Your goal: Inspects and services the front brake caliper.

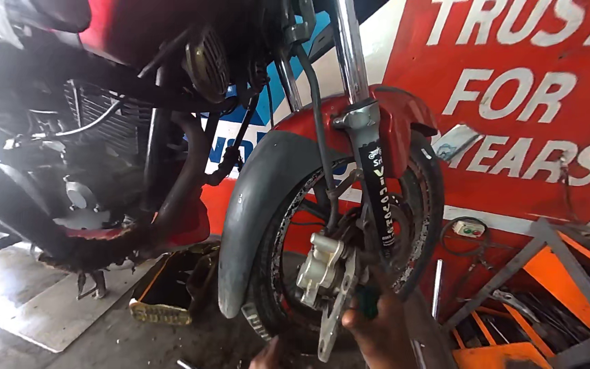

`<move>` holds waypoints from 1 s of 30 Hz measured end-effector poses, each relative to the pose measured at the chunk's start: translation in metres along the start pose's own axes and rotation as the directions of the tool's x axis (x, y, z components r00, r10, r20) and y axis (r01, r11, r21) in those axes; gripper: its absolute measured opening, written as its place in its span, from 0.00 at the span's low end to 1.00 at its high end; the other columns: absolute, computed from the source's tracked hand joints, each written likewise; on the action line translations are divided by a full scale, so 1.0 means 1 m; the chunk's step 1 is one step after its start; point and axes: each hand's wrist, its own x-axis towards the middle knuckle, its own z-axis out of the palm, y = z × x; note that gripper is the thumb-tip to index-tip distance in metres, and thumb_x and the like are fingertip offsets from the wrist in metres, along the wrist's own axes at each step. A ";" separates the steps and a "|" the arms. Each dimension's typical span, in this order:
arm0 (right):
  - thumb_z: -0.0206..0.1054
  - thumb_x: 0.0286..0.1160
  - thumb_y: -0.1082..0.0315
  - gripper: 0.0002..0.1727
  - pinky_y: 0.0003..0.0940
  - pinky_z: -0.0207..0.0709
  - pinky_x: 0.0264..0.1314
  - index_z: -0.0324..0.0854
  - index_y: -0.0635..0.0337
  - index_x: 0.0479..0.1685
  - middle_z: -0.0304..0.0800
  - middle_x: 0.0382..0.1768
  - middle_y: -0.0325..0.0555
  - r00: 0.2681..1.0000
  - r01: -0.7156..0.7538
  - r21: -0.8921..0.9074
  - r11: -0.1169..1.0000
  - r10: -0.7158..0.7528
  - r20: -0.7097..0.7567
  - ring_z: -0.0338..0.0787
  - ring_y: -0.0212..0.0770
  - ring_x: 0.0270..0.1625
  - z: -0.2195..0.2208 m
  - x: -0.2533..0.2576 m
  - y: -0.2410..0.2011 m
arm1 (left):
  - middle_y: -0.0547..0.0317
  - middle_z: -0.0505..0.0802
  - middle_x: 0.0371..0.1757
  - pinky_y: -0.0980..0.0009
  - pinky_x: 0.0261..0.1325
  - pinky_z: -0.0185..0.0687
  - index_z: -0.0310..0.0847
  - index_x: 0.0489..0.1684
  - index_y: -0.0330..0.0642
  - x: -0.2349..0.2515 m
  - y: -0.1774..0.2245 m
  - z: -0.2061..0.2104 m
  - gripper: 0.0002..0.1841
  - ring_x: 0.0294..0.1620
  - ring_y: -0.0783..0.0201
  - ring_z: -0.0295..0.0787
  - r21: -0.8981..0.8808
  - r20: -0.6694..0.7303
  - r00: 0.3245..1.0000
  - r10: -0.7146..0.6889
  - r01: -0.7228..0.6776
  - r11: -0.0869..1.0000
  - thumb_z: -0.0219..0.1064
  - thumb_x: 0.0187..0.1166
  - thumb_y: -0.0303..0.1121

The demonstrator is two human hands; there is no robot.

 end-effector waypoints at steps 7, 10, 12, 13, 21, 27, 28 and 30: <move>0.75 0.44 0.20 0.64 0.25 0.85 0.54 0.76 0.76 0.67 0.91 0.52 0.47 0.990 0.127 -0.189 0.974 -0.136 -0.031 0.88 0.24 0.50 0.005 -0.002 -0.013 | 0.25 0.72 0.81 0.59 0.81 0.76 0.54 0.86 0.21 0.044 0.105 -0.066 0.66 0.81 0.51 0.75 0.028 -0.235 0.876 0.422 -0.428 0.903 0.75 0.58 0.72; 0.72 0.45 0.18 0.64 0.28 0.86 0.57 0.79 0.75 0.67 0.93 0.52 0.48 0.988 0.119 -0.306 0.944 -0.145 -0.062 0.90 0.26 0.52 0.003 -0.006 -0.027 | 0.39 0.87 0.68 0.59 0.62 0.89 0.53 0.90 0.31 0.063 0.120 -0.070 0.71 0.61 0.60 0.90 0.149 -0.107 0.909 0.404 -0.387 0.910 0.78 0.48 0.75; 0.73 0.52 0.23 0.57 0.32 0.87 0.56 0.82 0.73 0.64 0.93 0.50 0.49 0.981 0.142 -0.387 0.911 -0.182 -0.068 0.91 0.30 0.51 -0.002 -0.007 -0.030 | 0.45 0.91 0.62 0.59 0.60 0.90 0.52 0.91 0.32 0.066 0.124 -0.074 0.67 0.55 0.63 0.91 0.106 -0.045 0.926 0.374 -0.368 0.924 0.80 0.53 0.69; 0.75 0.56 0.28 0.52 0.32 0.87 0.55 0.83 0.73 0.63 0.93 0.49 0.51 0.974 0.172 -0.405 0.898 -0.216 -0.066 0.91 0.32 0.50 -0.004 -0.008 -0.030 | 0.49 0.91 0.60 0.61 0.60 0.90 0.52 0.91 0.33 0.066 0.125 -0.077 0.62 0.55 0.66 0.91 0.050 -0.025 0.932 0.362 -0.360 0.932 0.81 0.59 0.63; 0.81 0.67 0.51 0.25 0.13 0.78 0.55 0.90 0.65 0.51 0.87 0.48 0.51 0.845 0.364 -0.399 0.842 -0.478 -0.239 0.85 0.25 0.53 0.002 -0.020 -0.048 | 0.56 0.90 0.63 0.68 0.64 0.90 0.53 0.88 0.33 0.071 0.120 -0.084 0.47 0.61 0.72 0.90 -0.386 0.063 0.942 0.329 -0.281 0.879 0.73 0.65 0.40; 0.82 0.62 0.57 0.16 0.13 0.75 0.42 0.94 0.61 0.38 0.84 0.37 0.53 0.830 0.308 -0.604 0.735 -0.518 -0.207 0.83 0.30 0.37 0.015 -0.024 -0.054 | 0.56 0.90 0.63 0.68 0.61 0.91 0.53 0.88 0.35 0.072 0.120 -0.080 0.48 0.58 0.70 0.91 -0.453 0.075 0.956 0.284 -0.221 0.864 0.73 0.61 0.36; 0.81 0.64 0.57 0.14 0.11 0.75 0.42 0.94 0.60 0.36 0.84 0.37 0.53 0.822 0.328 -0.601 0.729 -0.533 -0.199 0.82 0.28 0.36 0.016 -0.023 -0.050 | 0.57 0.90 0.63 0.68 0.61 0.91 0.53 0.88 0.36 0.072 0.120 -0.080 0.48 0.59 0.70 0.91 -0.464 0.079 0.957 0.279 -0.212 0.860 0.73 0.61 0.35; 0.79 0.66 0.61 0.11 0.10 0.75 0.40 0.94 0.60 0.35 0.84 0.34 0.52 0.788 0.380 -0.606 0.699 -0.588 -0.184 0.82 0.28 0.34 0.019 -0.022 -0.046 | 0.58 0.90 0.62 0.69 0.61 0.90 0.54 0.87 0.36 0.073 0.119 -0.079 0.47 0.58 0.70 0.91 -0.493 0.069 0.956 0.284 -0.215 0.843 0.72 0.61 0.33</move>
